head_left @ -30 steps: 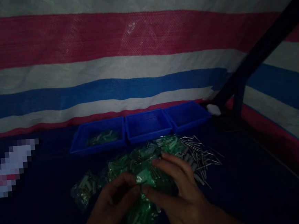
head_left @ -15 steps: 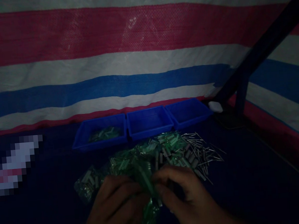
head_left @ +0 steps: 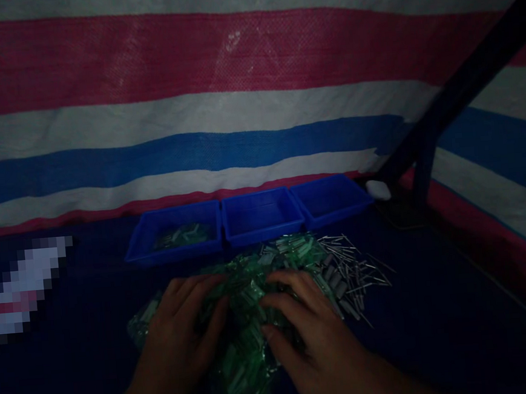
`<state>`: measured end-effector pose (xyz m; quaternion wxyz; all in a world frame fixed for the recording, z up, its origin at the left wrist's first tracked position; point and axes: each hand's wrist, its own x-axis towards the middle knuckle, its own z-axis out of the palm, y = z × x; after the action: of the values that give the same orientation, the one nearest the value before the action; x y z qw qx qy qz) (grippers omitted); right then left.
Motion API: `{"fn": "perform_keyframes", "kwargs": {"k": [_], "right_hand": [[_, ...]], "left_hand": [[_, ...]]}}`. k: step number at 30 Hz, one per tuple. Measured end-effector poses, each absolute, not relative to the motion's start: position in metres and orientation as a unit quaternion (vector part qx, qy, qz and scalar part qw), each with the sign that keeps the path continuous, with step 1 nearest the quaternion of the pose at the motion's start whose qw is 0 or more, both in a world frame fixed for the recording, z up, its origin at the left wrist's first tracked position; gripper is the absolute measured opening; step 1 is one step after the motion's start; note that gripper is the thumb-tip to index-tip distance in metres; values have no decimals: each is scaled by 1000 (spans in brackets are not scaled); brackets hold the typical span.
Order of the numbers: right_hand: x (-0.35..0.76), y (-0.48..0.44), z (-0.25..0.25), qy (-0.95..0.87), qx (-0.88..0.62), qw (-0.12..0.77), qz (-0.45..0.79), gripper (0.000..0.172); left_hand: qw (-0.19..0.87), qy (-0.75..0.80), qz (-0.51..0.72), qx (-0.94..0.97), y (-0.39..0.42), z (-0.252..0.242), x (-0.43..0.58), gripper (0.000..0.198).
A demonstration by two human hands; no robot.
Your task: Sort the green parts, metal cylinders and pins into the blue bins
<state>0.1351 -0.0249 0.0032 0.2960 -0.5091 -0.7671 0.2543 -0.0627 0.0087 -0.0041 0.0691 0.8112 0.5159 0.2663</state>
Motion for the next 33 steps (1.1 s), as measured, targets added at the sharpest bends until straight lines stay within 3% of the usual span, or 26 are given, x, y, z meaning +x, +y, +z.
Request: {"fn": "perform_keyframes", "kwargs": {"k": [4,9,13,19,23,27,30,33], "right_hand": [[136,-24,0,-797,-487,246,260,22],[135,-23,6,-793,-469,262,288,21],[136,-25,16,-760,-448,315,350,17],[136,-28,9,-700,-483,386,356,20],[141,-24,3,-768,-437,376,279,27],[150,-26,8,-856,-367,341,123,42],[152,-29,11,-857,-371,349,83,44],[151,-32,13,-835,-414,349,97,46]], "left_hand": [[111,551,210,800,10,-18,-60,37],[220,571,238,754,6,-8,-59,25],[169,491,308,797,-6,10,-63,13],[132,368,311,866,-22,13,-51,25],[254,413,289,826,-18,13,-51,16],[417,518,314,678,-15,12,-58,26],[522,540,308,584,-11,11,-55,28],[476,584,357,553,-3,16,-54,32]]}}
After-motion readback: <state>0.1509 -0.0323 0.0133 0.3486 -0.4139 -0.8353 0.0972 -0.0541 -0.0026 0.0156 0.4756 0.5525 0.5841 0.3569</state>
